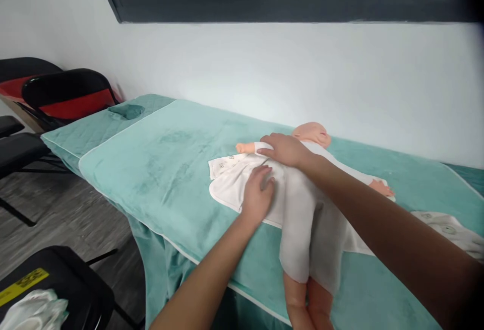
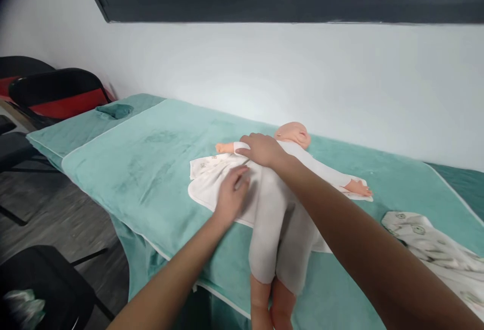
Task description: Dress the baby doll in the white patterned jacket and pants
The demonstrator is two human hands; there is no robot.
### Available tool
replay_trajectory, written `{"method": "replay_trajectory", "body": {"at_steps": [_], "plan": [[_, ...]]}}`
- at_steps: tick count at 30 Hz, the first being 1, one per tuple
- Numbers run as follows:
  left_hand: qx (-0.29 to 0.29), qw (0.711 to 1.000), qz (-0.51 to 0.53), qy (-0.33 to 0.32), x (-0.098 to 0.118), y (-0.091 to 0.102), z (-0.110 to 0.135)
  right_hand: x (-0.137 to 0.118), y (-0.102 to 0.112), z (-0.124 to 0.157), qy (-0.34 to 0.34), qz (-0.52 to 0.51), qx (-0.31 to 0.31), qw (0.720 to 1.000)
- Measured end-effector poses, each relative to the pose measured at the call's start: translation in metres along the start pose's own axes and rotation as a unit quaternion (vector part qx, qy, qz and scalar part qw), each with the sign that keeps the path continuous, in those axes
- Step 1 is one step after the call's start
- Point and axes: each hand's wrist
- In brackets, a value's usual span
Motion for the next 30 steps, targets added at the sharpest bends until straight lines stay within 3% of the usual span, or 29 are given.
{"method": "replay_trajectory", "body": {"at_steps": [2,5,8,13,18,22,26,28,30], "plan": [[0.056,0.989,-0.128,-0.049,-0.007,0.015,-0.018,0.005,0.004,0.008,-0.003,-0.013,0.007,1.000],[0.087,0.951,-0.297,-0.001,-0.021,0.038,-0.044,0.007,0.006,0.016,-0.004,-0.020,0.001,1.000],[0.090,0.925,-0.369,0.018,-0.033,0.050,-0.056,0.005,0.004,0.019,0.008,-0.005,-0.021,1.000],[0.144,0.957,-0.251,0.003,-0.037,0.053,-0.047,-0.003,-0.009,0.019,0.035,0.070,-0.043,0.996],[0.120,0.967,-0.224,-0.020,-0.027,0.049,-0.037,-0.014,-0.024,0.008,0.013,0.131,-0.044,0.990],[0.107,0.980,-0.167,-0.024,-0.014,0.026,-0.031,-0.025,-0.035,-0.002,-0.017,0.149,-0.025,0.988],[0.090,0.990,-0.111,-0.023,-0.005,0.000,-0.023,-0.029,-0.032,0.004,-0.013,0.148,-0.006,0.989],[0.094,0.990,-0.100,-0.014,-0.005,-0.004,-0.020,-0.024,-0.025,0.019,0.001,0.118,0.036,0.992],[0.100,0.990,-0.103,0.001,-0.007,-0.003,-0.018,-0.012,-0.018,0.043,-0.004,0.042,0.139,0.989]]}}
Point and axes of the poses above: each hand's wrist, its own z-axis away from the middle knuckle, its own y-axis out of the back of the hand, x = y × z, and after that the axes turned 1 degree about -z, right-handed
